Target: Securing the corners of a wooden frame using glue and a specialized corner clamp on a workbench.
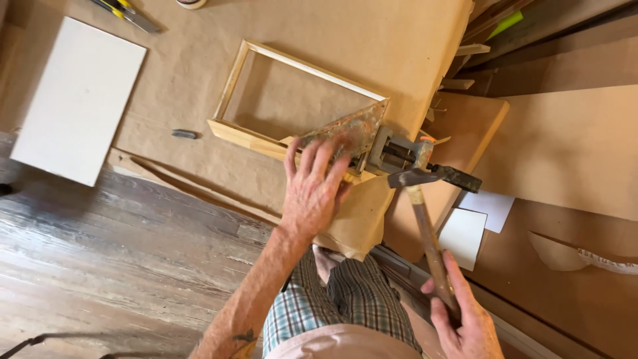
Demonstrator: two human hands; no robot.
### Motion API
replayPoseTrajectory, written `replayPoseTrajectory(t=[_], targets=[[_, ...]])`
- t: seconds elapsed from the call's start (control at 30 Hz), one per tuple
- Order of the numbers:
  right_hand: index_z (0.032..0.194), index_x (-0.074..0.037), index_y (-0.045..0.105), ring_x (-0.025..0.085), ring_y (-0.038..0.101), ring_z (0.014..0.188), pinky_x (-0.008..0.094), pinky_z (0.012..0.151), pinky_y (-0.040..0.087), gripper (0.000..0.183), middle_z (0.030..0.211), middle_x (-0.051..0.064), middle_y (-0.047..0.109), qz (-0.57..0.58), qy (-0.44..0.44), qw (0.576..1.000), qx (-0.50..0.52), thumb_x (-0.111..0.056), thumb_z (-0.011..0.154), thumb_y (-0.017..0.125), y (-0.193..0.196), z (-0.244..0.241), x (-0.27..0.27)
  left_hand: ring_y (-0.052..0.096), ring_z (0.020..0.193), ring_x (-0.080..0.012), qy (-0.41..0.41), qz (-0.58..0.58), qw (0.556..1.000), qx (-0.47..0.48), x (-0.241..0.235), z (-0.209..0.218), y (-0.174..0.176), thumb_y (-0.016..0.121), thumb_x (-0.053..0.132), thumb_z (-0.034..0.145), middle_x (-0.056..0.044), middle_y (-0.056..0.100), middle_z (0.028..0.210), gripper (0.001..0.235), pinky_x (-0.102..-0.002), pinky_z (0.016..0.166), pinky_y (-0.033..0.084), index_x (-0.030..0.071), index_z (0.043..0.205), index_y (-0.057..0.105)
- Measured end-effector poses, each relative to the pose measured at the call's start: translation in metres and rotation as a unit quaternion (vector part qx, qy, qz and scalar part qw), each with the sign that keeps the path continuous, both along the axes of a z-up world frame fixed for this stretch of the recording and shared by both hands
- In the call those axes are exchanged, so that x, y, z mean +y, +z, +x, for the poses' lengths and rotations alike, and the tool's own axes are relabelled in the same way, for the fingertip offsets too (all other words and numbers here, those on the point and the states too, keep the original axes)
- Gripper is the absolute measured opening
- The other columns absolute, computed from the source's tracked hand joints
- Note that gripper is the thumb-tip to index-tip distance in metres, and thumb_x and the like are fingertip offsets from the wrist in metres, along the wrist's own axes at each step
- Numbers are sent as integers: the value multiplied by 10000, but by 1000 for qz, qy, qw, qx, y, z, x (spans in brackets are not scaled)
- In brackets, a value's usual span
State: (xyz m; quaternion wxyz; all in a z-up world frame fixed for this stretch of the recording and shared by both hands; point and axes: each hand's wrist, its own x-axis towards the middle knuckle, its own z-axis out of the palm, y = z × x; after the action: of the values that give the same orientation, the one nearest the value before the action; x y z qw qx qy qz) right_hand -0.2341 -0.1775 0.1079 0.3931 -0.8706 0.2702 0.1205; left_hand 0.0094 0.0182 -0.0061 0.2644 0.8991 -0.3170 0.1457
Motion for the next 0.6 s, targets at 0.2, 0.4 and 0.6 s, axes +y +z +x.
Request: replayPoseTrajectory(t=[0.2, 0.4, 0.6], targets=[[1637, -188, 112, 104, 738, 538, 229, 403, 700, 792, 1292, 114, 695, 60, 33, 985, -158, -79, 952, 494, 33, 5, 7, 169, 1596, -383, 8, 281, 959, 41, -1, 20, 0, 775, 967, 662, -164, 40, 1723, 1442, -688, 1249, 165, 205, 1664, 71], [1601, -374, 412, 215, 728, 662, 291, 841, 541, 653, 927, 23, 852, -82, -49, 992, 87, -324, 961, 538, 35, 2, 16, 354, 1495, -363, 1, 227, 974, 25, -2, 17, -5, 870, 882, 594, -140, 158, 1710, 1427, -648, 1151, 347, 219, 1649, 174], [1630, -135, 367, 173, 748, 944, 310, 1004, 508, 655, 1047, 53, 777, -89, 46, 991, -92, -167, 994, 523, 31, -11, 17, 378, 1445, -332, 14, 273, 962, 25, -5, 21, -11, 867, 895, 519, -121, 176, 1696, 1472, -634, 1115, 375, 232, 1642, 184]])
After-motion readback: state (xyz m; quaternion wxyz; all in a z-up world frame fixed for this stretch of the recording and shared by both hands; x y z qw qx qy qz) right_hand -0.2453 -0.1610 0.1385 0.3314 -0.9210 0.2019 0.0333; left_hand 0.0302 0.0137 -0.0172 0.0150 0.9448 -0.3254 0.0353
